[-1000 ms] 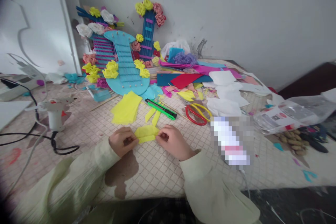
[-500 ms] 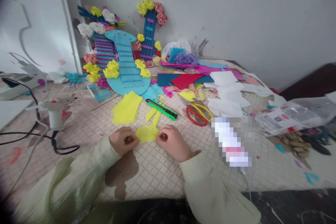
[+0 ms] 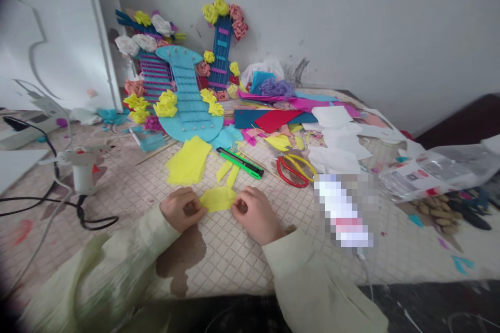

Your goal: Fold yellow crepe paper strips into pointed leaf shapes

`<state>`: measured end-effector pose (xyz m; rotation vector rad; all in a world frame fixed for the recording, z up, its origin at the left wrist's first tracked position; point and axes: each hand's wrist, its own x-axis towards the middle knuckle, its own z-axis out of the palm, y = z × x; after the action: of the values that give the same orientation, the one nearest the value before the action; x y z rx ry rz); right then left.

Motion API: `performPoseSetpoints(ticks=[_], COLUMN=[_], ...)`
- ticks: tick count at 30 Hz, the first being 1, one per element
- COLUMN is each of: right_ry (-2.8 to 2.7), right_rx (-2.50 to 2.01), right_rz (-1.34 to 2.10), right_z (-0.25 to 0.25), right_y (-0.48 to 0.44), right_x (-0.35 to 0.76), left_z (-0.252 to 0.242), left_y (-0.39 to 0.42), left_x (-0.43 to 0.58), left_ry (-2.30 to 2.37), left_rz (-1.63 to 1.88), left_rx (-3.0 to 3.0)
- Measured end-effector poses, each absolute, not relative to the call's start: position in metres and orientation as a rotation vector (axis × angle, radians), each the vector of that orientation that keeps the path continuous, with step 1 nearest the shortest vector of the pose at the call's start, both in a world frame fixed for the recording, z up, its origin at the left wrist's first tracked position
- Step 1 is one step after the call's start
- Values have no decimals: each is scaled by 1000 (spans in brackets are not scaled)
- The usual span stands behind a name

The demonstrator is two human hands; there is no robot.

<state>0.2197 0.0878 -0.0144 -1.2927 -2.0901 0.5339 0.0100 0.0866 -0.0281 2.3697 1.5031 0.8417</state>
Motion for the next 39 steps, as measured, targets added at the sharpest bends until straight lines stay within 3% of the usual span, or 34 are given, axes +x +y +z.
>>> performPoseSetpoints(ticks=[5, 13, 20, 39], right_ry=[-2111, -2500, -2745, -2497], right_rx=[-1313, -1128, -973, -1194], right_rz=[492, 70, -76, 107], right_z=[-12, -7, 4, -10], right_y=[84, 74, 73, 72], right_x=[219, 213, 207, 244], left_z=[-28, -30, -31, -35], left_y=[87, 87, 88, 90], left_x=[5, 2, 3, 0], left_ry=[1464, 1447, 1412, 1391], left_rz=[869, 896, 914, 945], left_rx=[2388, 2368, 2366, 2352])
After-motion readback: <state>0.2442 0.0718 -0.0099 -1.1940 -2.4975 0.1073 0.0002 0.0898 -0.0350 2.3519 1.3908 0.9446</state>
